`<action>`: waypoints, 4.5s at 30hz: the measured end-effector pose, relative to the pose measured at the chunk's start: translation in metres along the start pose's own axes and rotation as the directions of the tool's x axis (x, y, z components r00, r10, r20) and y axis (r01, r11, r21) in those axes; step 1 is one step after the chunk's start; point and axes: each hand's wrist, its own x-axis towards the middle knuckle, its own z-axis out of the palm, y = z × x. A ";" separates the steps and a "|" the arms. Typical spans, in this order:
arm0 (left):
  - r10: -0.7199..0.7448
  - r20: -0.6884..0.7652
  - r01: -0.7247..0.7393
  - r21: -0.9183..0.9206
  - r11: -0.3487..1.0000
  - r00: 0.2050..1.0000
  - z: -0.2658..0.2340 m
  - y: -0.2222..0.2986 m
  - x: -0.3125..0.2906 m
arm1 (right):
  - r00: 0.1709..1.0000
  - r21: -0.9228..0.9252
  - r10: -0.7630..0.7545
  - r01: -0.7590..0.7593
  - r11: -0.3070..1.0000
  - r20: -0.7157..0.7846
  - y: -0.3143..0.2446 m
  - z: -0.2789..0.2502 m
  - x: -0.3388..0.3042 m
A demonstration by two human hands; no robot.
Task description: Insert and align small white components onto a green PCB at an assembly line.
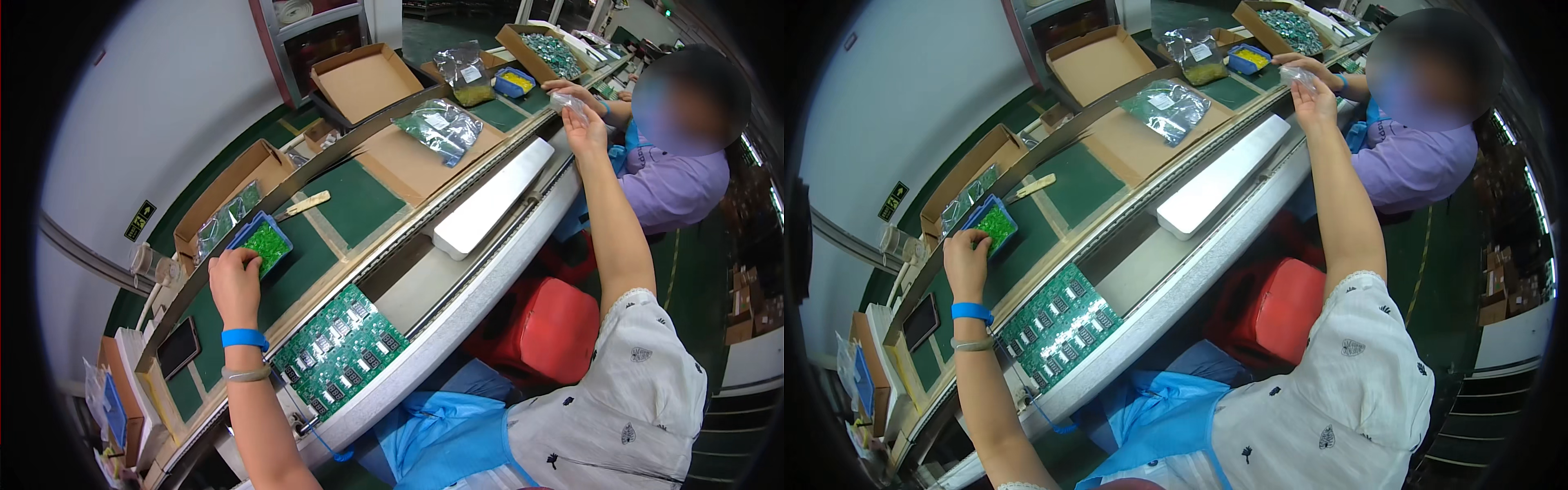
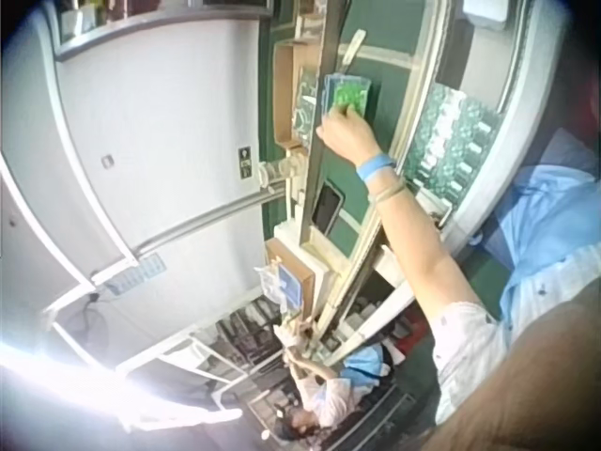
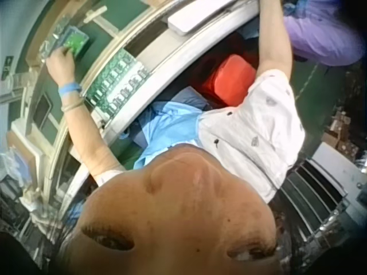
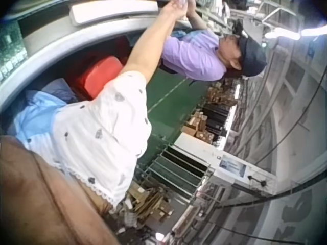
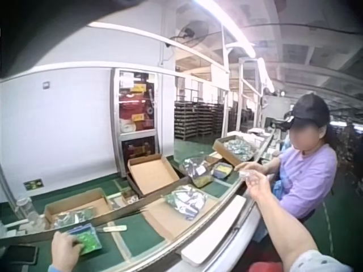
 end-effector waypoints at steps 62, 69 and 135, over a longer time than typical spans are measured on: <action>-0.281 0.504 0.558 -0.813 0.164 0.817 -0.082 -0.028 -0.115 | -0.229 -0.007 0.226 0.686 0.727 0.947 0.361 0.201 -0.330; -0.302 0.519 0.586 -0.785 0.200 0.799 -0.087 -0.029 -0.124 | 0.149 -0.150 0.680 0.987 -0.057 0.718 0.301 0.233 -0.420; -0.200 0.474 0.500 -0.677 0.540 0.858 -0.075 -0.022 -0.133 | -0.243 -0.139 0.545 0.812 0.567 0.802 0.219 0.123 -0.439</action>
